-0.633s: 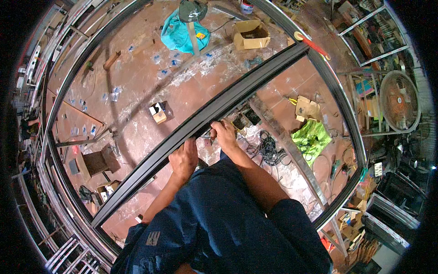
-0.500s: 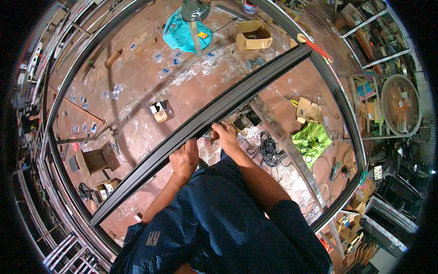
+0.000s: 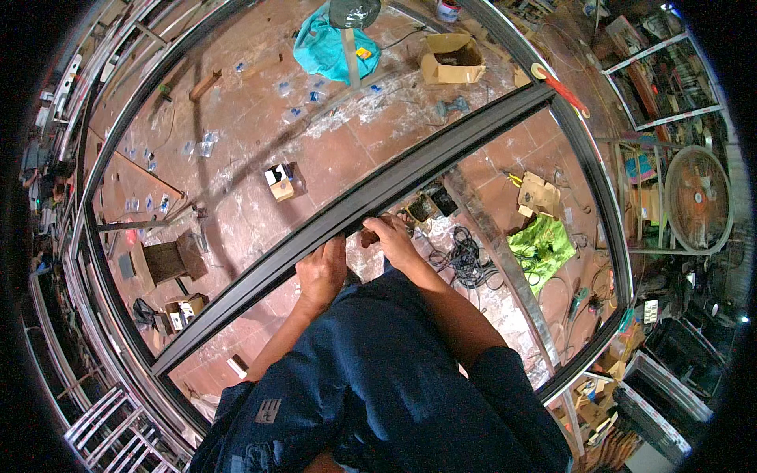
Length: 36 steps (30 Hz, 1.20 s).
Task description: The person installs a rubber seal into a window frame, pressing it into place along the edges. They then use a small hammer to tap the seal into position and continue adjusting it by hand.
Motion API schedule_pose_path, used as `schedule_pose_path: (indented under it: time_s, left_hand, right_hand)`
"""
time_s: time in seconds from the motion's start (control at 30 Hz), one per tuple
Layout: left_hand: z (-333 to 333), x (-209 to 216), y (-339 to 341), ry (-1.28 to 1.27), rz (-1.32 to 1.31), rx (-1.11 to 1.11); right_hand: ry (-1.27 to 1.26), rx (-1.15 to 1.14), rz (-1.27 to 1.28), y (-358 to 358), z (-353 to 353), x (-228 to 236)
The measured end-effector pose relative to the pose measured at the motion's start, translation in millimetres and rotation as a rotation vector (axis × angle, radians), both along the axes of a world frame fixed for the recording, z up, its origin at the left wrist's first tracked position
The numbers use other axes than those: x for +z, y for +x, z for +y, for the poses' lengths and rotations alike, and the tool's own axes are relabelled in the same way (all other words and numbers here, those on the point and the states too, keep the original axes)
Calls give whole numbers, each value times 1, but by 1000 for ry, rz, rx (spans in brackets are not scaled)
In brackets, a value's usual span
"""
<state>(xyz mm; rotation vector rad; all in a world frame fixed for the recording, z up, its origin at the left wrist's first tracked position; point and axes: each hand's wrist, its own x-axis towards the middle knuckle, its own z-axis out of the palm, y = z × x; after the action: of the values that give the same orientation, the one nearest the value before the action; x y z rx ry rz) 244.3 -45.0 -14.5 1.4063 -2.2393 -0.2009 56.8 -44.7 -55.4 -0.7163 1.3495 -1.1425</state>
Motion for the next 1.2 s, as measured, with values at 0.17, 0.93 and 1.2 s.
schedule_pose_path:
  time_s: [0.17,0.93,1.2]
  left_hand:
    - [2,1,0,52,-62,-7]
    - [8,15,7,93,48,20]
    - [24,15,37,129,-18,107]
  right_hand:
    - [-123,131,145,-5,3,-27]
    - [-133,162,162,19,5,-30]
    - [126,101,-294,30,5,-22]
